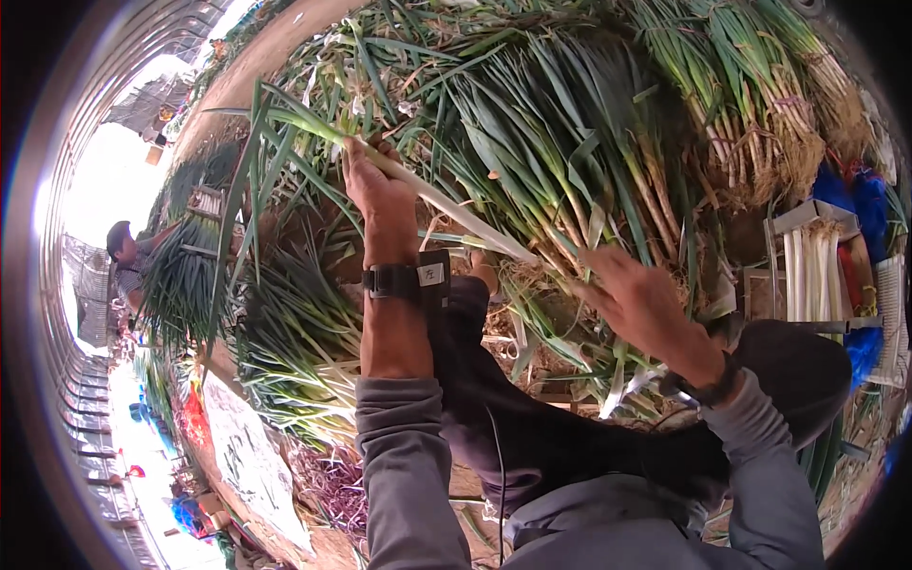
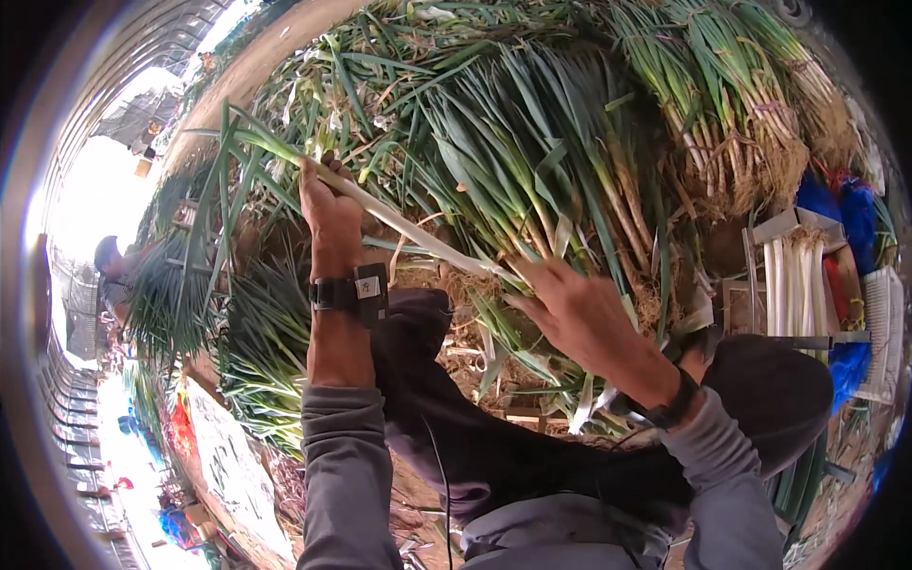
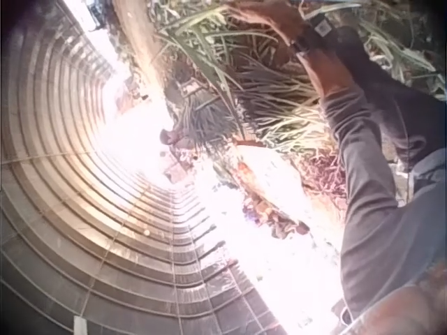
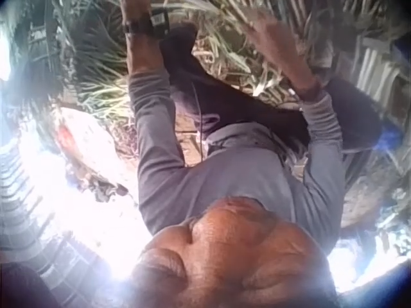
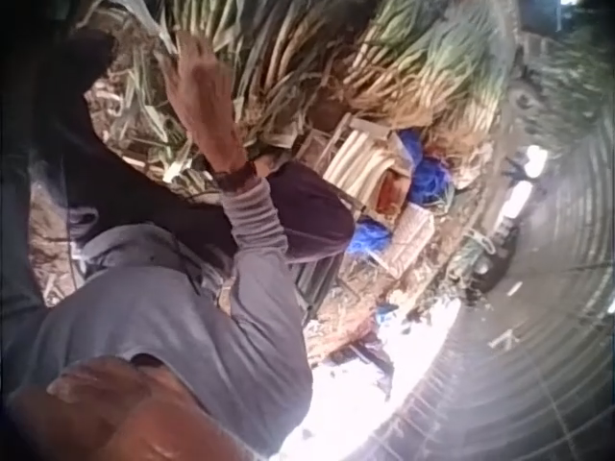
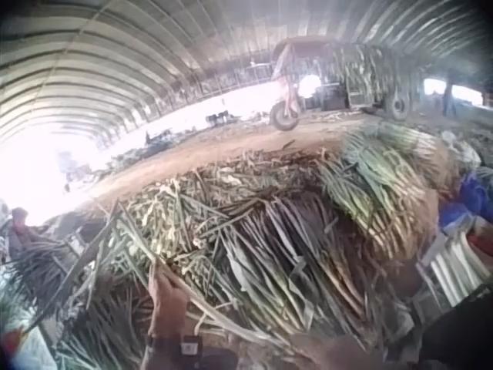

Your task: Peeling outer skins and cleaning green onions by hand and with a small scraping tool.

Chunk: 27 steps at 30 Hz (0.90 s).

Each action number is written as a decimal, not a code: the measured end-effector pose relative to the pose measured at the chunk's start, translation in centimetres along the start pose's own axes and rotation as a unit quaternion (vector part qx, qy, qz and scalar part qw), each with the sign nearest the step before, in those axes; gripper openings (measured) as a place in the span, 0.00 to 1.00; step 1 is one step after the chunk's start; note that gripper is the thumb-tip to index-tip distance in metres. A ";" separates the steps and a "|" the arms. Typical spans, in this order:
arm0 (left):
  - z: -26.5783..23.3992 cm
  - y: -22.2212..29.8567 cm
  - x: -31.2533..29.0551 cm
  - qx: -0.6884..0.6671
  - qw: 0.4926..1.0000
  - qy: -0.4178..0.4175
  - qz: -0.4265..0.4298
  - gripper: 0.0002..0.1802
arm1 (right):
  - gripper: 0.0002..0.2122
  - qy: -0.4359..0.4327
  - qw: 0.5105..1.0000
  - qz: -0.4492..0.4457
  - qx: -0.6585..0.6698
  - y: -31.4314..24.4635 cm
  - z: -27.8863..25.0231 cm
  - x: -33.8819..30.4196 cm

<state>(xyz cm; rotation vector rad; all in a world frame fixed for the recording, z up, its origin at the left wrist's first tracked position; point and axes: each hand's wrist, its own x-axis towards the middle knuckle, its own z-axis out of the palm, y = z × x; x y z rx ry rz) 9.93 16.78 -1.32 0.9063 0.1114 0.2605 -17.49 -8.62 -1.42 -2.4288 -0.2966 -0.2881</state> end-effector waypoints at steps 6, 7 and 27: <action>1.9 -0.3 -1.0 -0.036 0.999 0.010 -0.011 0.13 | 0.22 -0.084 0.994 0.072 0.001 1.6 5.3 5.5; 0.8 -0.2 -1.4 0.036 0.997 -0.062 0.039 0.10 | 0.19 -0.042 0.995 0.077 0.039 0.9 6.0 5.2; 7.3 -3.4 -7.3 -0.080 0.985 -0.150 -0.032 0.13 | 0.14 0.030 0.978 0.126 0.161 -0.6 0.4 9.7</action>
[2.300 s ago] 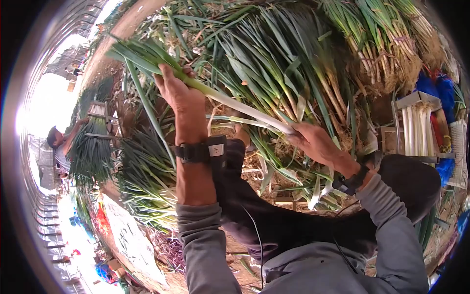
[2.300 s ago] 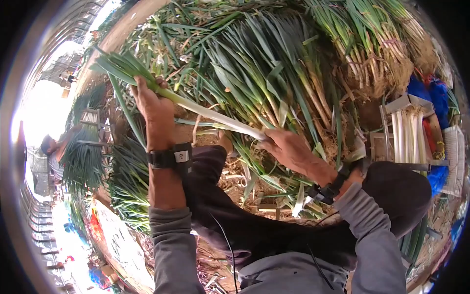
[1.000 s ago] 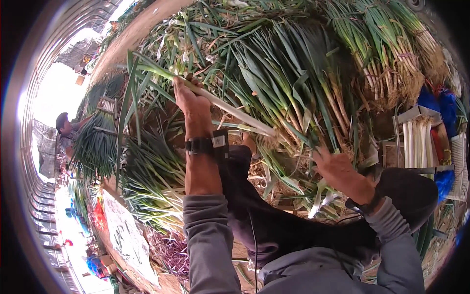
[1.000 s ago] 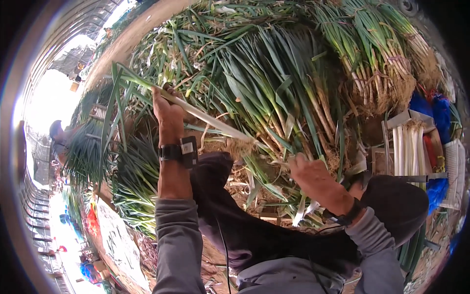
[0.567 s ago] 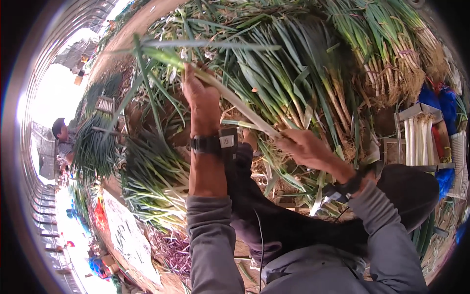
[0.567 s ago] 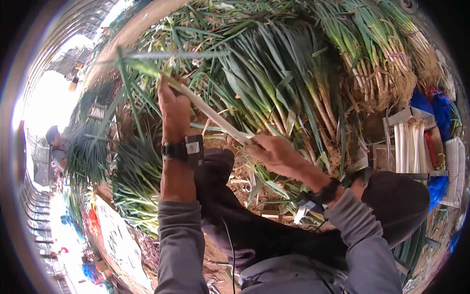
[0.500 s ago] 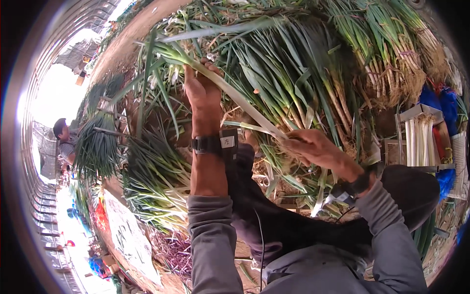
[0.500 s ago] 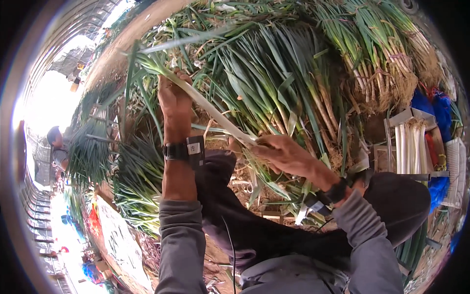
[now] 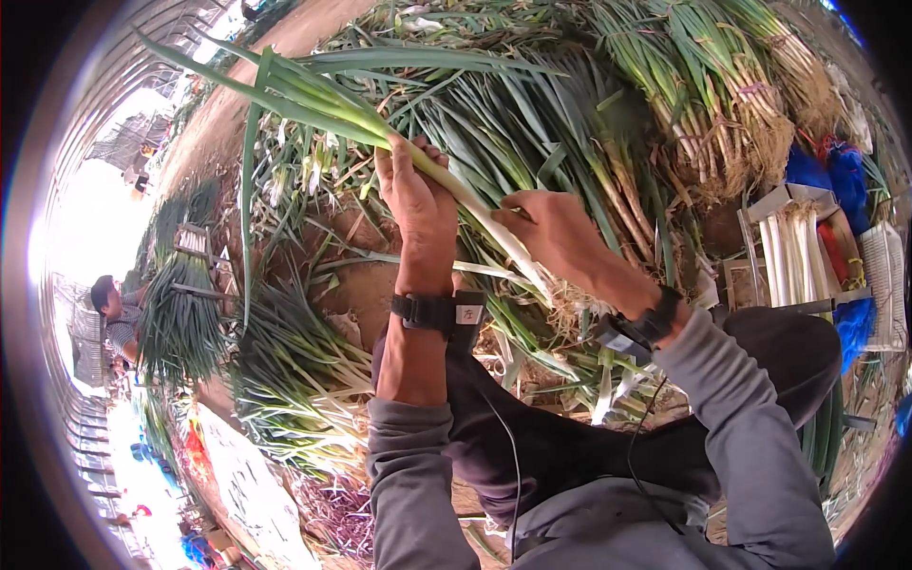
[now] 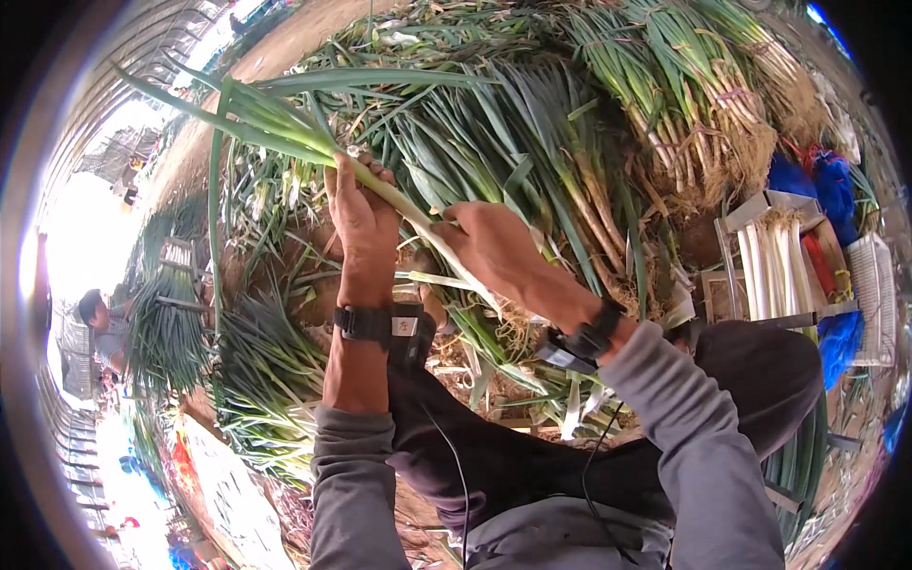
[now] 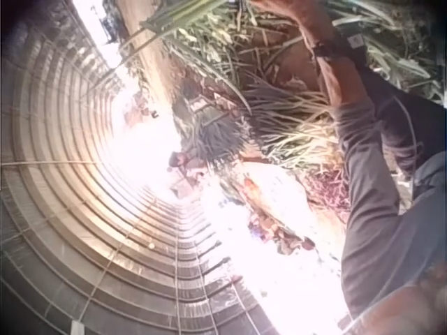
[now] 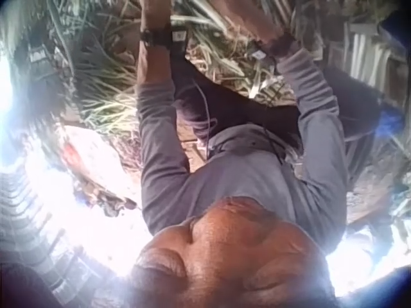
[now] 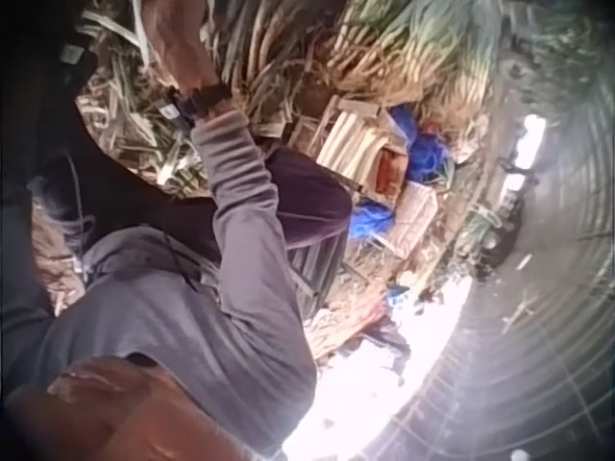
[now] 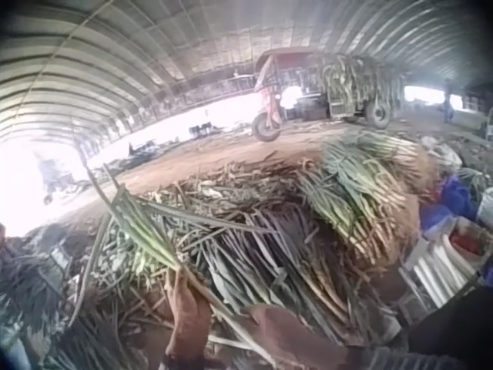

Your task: Peeling outer skins and cleaning green onions by hand and with a small scraping tool.

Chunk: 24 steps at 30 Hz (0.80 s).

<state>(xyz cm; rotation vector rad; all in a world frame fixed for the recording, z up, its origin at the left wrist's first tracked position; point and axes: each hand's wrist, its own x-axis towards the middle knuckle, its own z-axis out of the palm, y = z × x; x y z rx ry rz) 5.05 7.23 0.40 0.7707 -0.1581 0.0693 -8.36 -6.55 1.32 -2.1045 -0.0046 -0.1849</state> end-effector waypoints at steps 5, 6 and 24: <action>1.2 -1.3 -1.2 0.001 1.000 -0.009 -0.011 0.17 | 0.13 0.025 0.999 -0.008 -0.032 2.0 1.6 1.4; 1.2 -1.5 -1.3 0.006 1.000 -0.009 -0.009 0.17 | 0.12 0.031 0.998 -0.033 -0.041 2.2 1.7 1.4; -0.4 -0.4 -1.2 -0.024 0.996 -0.060 -0.069 0.11 | 0.11 -0.066 0.973 0.048 0.216 2.5 0.5 1.8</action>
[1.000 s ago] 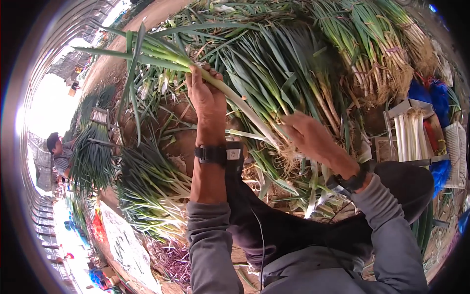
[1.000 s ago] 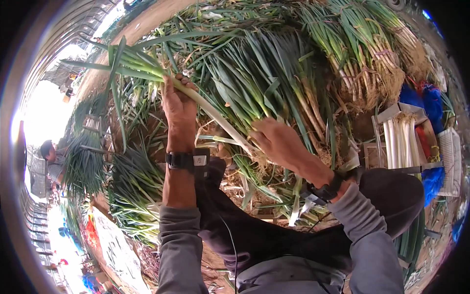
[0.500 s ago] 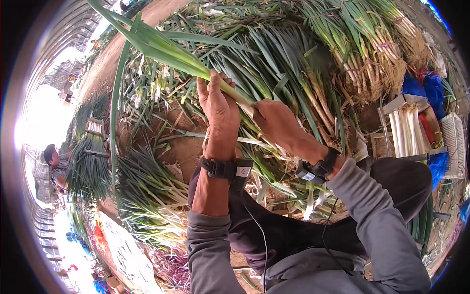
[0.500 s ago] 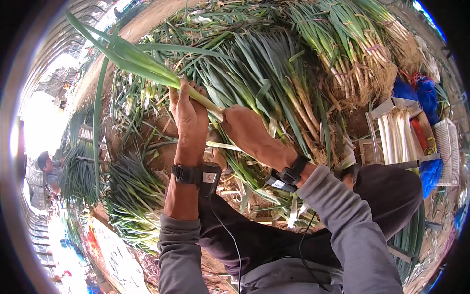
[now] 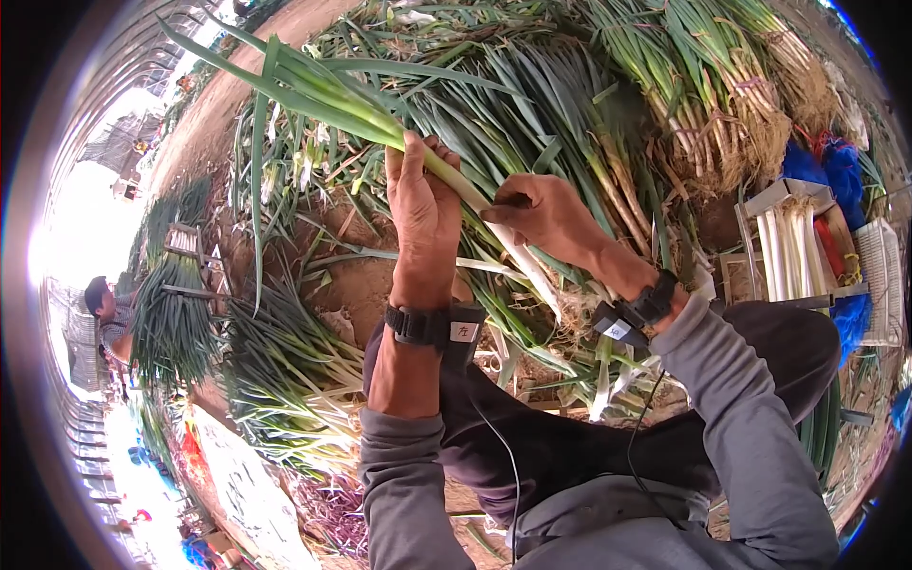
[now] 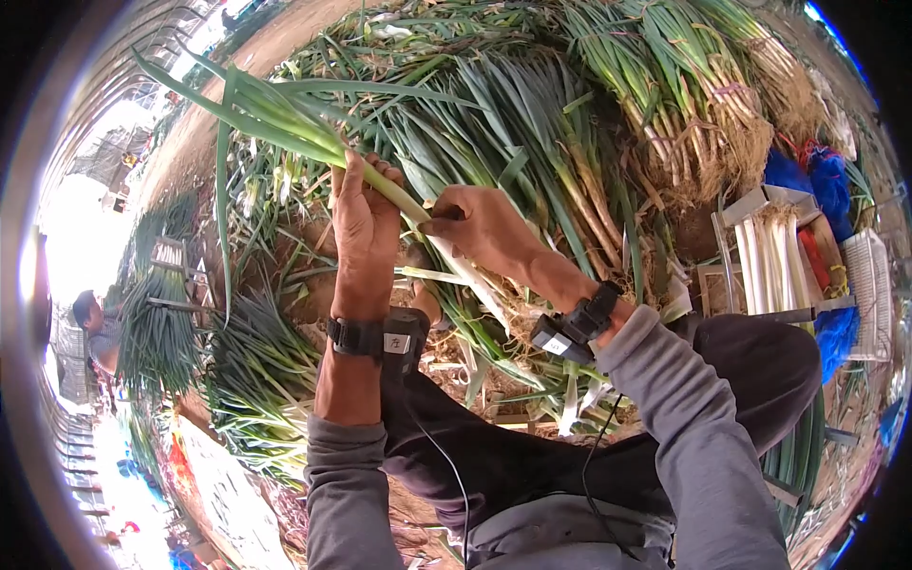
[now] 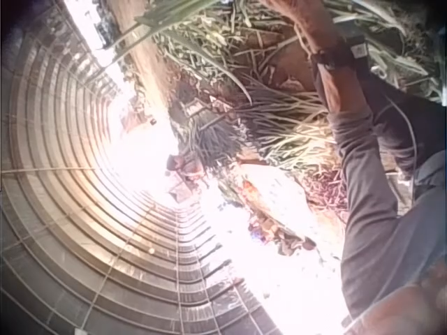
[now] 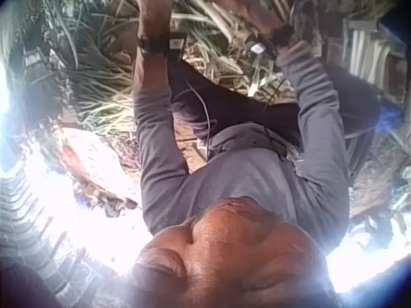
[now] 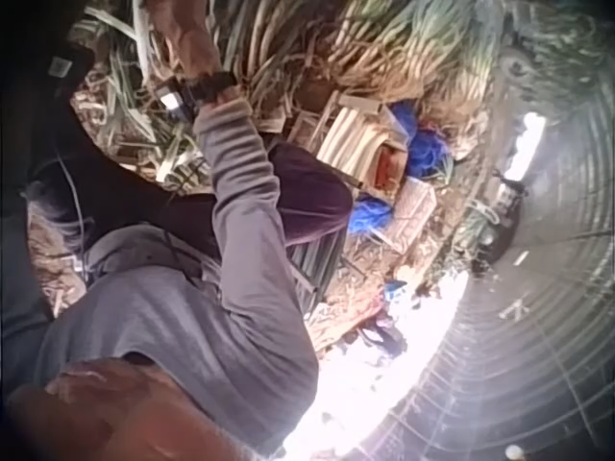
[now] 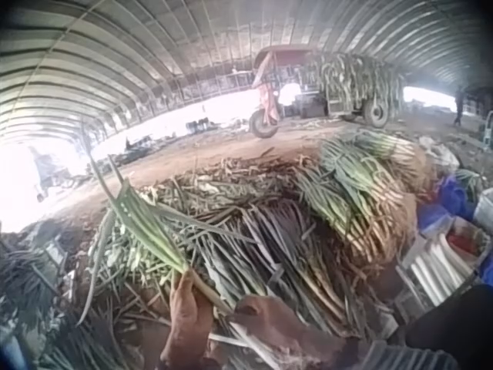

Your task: Peeling outer skins and cleaning green onions by hand and with a small scraping tool.

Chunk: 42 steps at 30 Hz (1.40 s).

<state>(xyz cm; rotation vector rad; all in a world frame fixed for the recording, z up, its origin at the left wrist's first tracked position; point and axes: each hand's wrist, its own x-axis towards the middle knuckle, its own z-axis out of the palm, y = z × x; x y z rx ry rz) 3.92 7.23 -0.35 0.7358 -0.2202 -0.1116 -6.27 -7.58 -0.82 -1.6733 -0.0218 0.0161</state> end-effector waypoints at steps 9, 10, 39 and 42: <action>0.8 -0.4 -0.6 0.016 0.999 0.025 -0.035 0.10 | 0.09 -0.010 0.982 -0.127 -0.140 0.5 0.1 -1.1; 0.8 0.1 -0.4 0.020 0.999 0.017 -0.019 0.10 | 0.10 0.017 0.950 -0.228 -0.212 -0.1 0.5 -2.0; -4.0 5.1 3.5 0.056 0.979 0.138 0.136 0.12 | 0.17 -0.007 0.886 -0.184 -0.424 6.4 0.9 -8.7; -5.8 5.9 4.0 0.095 0.969 0.194 0.124 0.12 | 0.13 -0.013 0.882 -0.214 -0.420 5.5 0.8 -9.9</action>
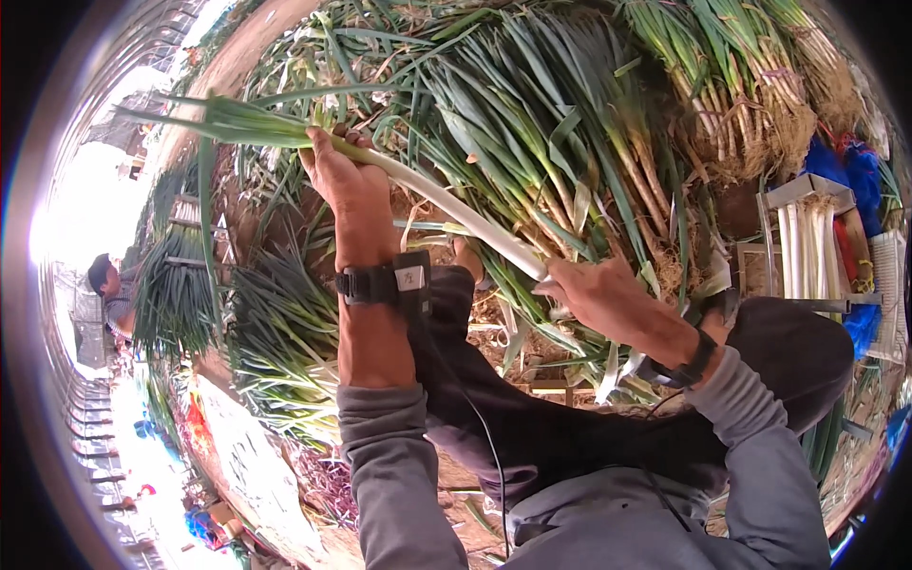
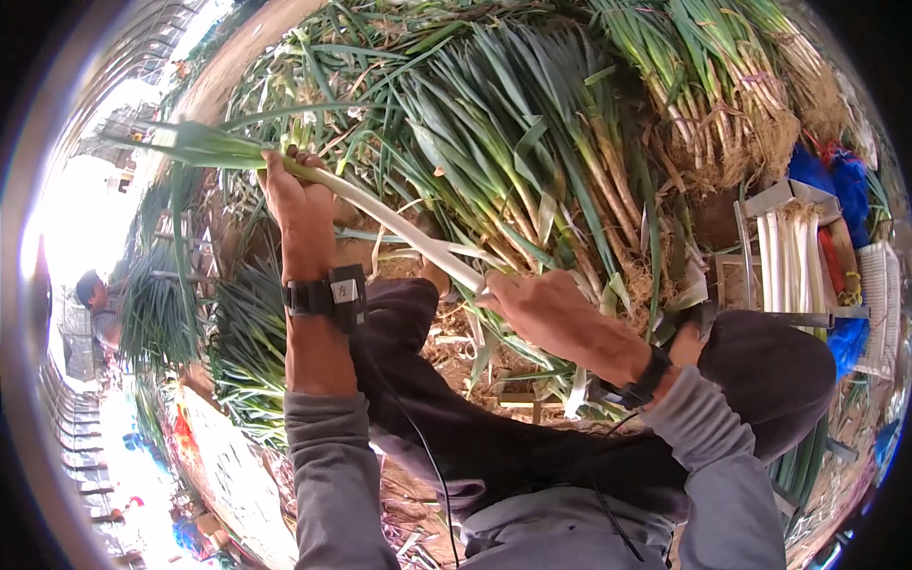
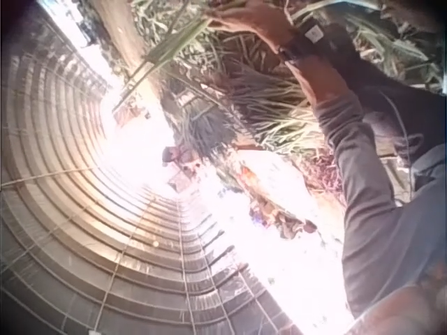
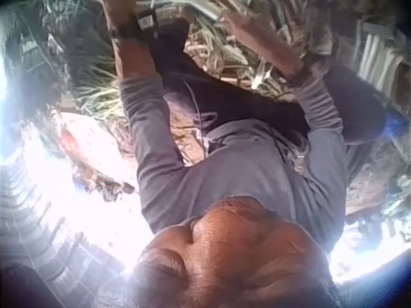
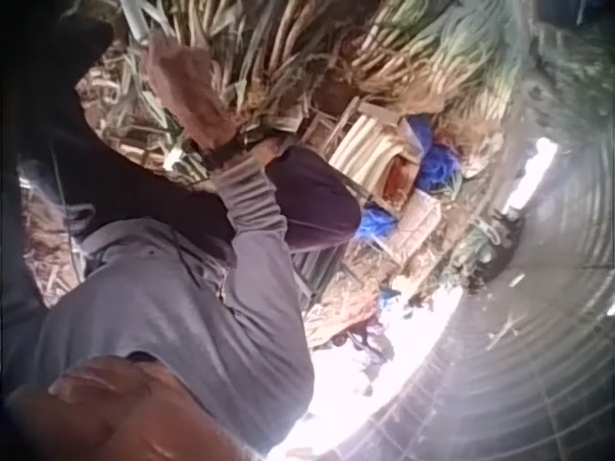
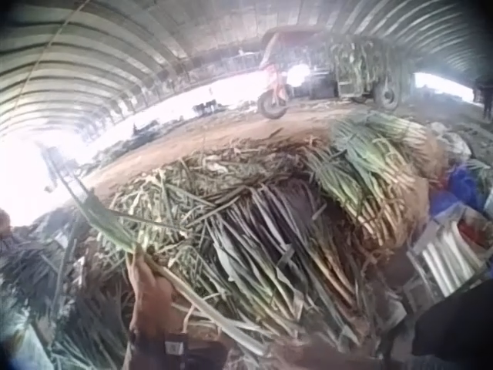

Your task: Peeling outer skins and cleaning green onions by hand and with a small scraping tool.

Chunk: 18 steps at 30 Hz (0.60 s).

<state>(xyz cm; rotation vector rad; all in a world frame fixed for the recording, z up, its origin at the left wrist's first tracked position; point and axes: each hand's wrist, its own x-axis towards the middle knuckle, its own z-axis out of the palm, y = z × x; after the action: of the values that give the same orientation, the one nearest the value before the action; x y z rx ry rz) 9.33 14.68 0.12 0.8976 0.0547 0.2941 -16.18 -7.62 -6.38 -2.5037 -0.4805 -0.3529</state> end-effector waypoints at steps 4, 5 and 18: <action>-6.1 -0.8 2.3 0.149 0.988 -0.032 -0.020 0.13 | 0.08 0.015 0.997 -0.020 0.071 -3.6 -4.9 0.2; -7.3 -1.1 3.0 0.167 0.986 -0.002 0.026 0.12 | 0.10 0.027 0.996 -0.006 0.090 -4.3 -5.7 -0.1; -2.8 0.6 1.6 -0.105 0.989 0.103 0.007 0.20 | 0.15 -0.213 0.968 0.129 0.040 2.1 -1.1 -4.1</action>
<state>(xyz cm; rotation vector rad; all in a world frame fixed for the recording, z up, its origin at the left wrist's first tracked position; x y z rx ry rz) 10.27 17.62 -1.06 0.6566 0.2052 0.3976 -19.14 -10.98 -7.90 -2.5201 -0.3161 0.3077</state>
